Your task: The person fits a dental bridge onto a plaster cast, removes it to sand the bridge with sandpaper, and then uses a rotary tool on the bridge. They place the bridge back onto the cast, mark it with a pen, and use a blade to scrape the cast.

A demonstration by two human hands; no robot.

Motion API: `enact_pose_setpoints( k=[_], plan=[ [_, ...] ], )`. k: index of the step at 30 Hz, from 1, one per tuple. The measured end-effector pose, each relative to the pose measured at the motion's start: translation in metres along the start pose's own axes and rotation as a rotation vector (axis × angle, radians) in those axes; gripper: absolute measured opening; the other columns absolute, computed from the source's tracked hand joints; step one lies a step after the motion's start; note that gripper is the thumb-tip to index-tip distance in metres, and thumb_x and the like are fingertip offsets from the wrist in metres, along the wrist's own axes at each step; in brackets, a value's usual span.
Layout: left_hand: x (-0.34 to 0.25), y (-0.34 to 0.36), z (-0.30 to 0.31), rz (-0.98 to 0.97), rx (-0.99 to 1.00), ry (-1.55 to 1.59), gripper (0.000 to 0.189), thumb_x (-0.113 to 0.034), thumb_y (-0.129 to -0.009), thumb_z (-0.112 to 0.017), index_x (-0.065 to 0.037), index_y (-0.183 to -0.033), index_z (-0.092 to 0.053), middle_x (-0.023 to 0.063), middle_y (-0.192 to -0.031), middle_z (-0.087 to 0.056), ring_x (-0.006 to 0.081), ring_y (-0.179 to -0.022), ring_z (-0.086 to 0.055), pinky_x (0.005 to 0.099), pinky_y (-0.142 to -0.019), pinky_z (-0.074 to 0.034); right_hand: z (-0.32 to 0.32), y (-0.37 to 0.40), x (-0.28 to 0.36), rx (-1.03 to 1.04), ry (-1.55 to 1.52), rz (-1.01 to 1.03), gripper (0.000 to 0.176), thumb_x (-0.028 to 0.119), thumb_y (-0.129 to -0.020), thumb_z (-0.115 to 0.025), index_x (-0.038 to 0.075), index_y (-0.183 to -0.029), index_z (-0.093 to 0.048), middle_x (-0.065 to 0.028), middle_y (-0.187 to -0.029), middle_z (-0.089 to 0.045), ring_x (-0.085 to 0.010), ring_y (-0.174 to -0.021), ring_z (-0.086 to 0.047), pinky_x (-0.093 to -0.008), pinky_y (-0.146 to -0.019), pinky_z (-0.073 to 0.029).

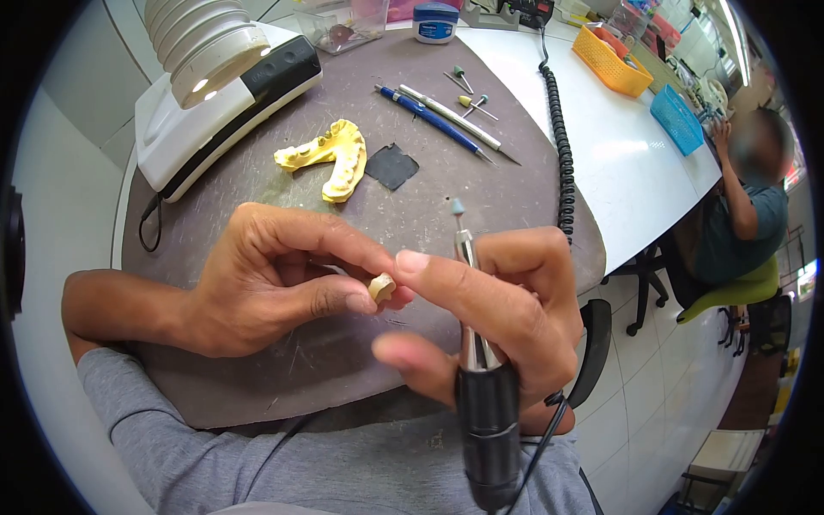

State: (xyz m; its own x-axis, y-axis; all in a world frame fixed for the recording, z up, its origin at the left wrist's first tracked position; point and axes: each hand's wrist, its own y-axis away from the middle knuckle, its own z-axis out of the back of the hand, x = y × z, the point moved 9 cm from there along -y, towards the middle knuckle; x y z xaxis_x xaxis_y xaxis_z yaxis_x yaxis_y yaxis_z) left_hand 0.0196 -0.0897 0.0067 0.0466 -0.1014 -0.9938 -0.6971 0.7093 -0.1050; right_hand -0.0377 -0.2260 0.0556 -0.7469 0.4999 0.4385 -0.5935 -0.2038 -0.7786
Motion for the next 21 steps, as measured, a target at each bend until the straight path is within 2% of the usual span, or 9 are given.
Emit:
enact_pose_setpoints(
  k=[4, 6, 7, 10, 11, 16, 21],
  plan=[
    [0.0, -0.002, -0.001, -0.032, -0.002, -0.003, 0.023, -0.003, -0.095, -0.062, 0.006, -0.116, -0.064, 0.0143, -0.111, -0.067, 0.0164, -0.106, -0.064, 0.0296, -0.095, -0.052, -0.001, 0.003, 0.001, 0.079, -0.033, 0.056, 0.035, 0.019, -0.076, -0.082, 0.002, -0.105, -0.071, -0.0146, -0.084, -0.065, -0.0191, -0.068, -0.062, -0.0292, -0.058, -0.05],
    [0.002, -0.002, -0.001, -0.037, -0.002, 0.013, 0.023, -0.003, -0.096, -0.061, 0.006, -0.117, -0.063, 0.0143, -0.111, -0.067, 0.0169, -0.107, -0.064, 0.0301, -0.095, -0.052, 0.0, 0.009, 0.003, -0.117, -0.094, 0.124, 0.034, 0.009, -0.076, -0.077, -0.004, -0.106, -0.067, -0.0154, -0.084, -0.065, -0.0201, -0.067, -0.063, -0.0305, -0.062, -0.052],
    [0.002, -0.002, -0.001, -0.041, 0.001, 0.029, 0.023, -0.003, -0.097, -0.059, 0.006, -0.118, -0.062, 0.0143, -0.112, -0.067, 0.0174, -0.108, -0.063, 0.0305, -0.096, -0.052, -0.001, 0.018, -0.003, -0.254, -0.213, 0.05, 0.035, 0.002, -0.073, -0.077, -0.007, -0.103, -0.061, -0.0157, -0.082, -0.065, -0.0231, -0.068, -0.066, -0.0332, -0.065, -0.055],
    [0.004, -0.001, -0.001, -0.011, 0.0, 0.11, 0.023, -0.008, -0.1, -0.056, 0.005, -0.118, -0.061, 0.0133, -0.11, -0.067, 0.0159, -0.104, -0.064, 0.0283, -0.093, -0.052, -0.006, 0.016, -0.008, -0.234, -0.384, 0.071, 0.039, -0.002, -0.07, -0.079, -0.004, -0.101, -0.056, -0.0161, -0.081, -0.066, -0.0268, -0.073, -0.069, -0.0355, -0.069, -0.058],
    [0.002, -0.001, -0.001, -0.011, -0.001, 0.112, 0.023, -0.008, -0.1, -0.056, 0.005, -0.118, -0.061, 0.0133, -0.11, -0.067, 0.0159, -0.104, -0.064, 0.0283, -0.093, -0.052, -0.006, 0.017, -0.008, -0.232, -0.385, 0.071, 0.039, -0.002, -0.07, -0.079, -0.004, -0.101, -0.056, -0.0161, -0.081, -0.066, -0.0268, -0.073, -0.069, -0.0355, -0.069, -0.058],
    [0.007, 0.0, 0.001, 0.034, 0.018, 0.046, 0.027, -0.02, -0.102, -0.052, 0.003, -0.113, -0.062, 0.0093, -0.104, -0.068, 0.0111, -0.093, -0.064, 0.0233, -0.076, -0.05, -0.006, 0.02, -0.008, -0.181, -0.279, 0.068, 0.04, -0.001, -0.073, -0.08, -0.001, -0.102, -0.053, -0.0159, -0.082, -0.067, -0.0335, -0.086, -0.072, -0.0371, -0.078, -0.06],
    [0.004, -0.003, 0.0, 0.0, 0.031, 0.068, 0.027, -0.02, -0.103, -0.051, 0.003, -0.113, -0.062, 0.0097, -0.099, -0.069, 0.0111, -0.088, -0.065, 0.023, -0.072, -0.051, -0.011, 0.018, -0.008, -0.109, -0.277, 0.04, 0.041, 0.004, -0.075, -0.083, 0.002, -0.103, -0.053, -0.0165, -0.084, -0.067, -0.0361, -0.095, -0.071, -0.0357, -0.077, -0.061]
  ],
)
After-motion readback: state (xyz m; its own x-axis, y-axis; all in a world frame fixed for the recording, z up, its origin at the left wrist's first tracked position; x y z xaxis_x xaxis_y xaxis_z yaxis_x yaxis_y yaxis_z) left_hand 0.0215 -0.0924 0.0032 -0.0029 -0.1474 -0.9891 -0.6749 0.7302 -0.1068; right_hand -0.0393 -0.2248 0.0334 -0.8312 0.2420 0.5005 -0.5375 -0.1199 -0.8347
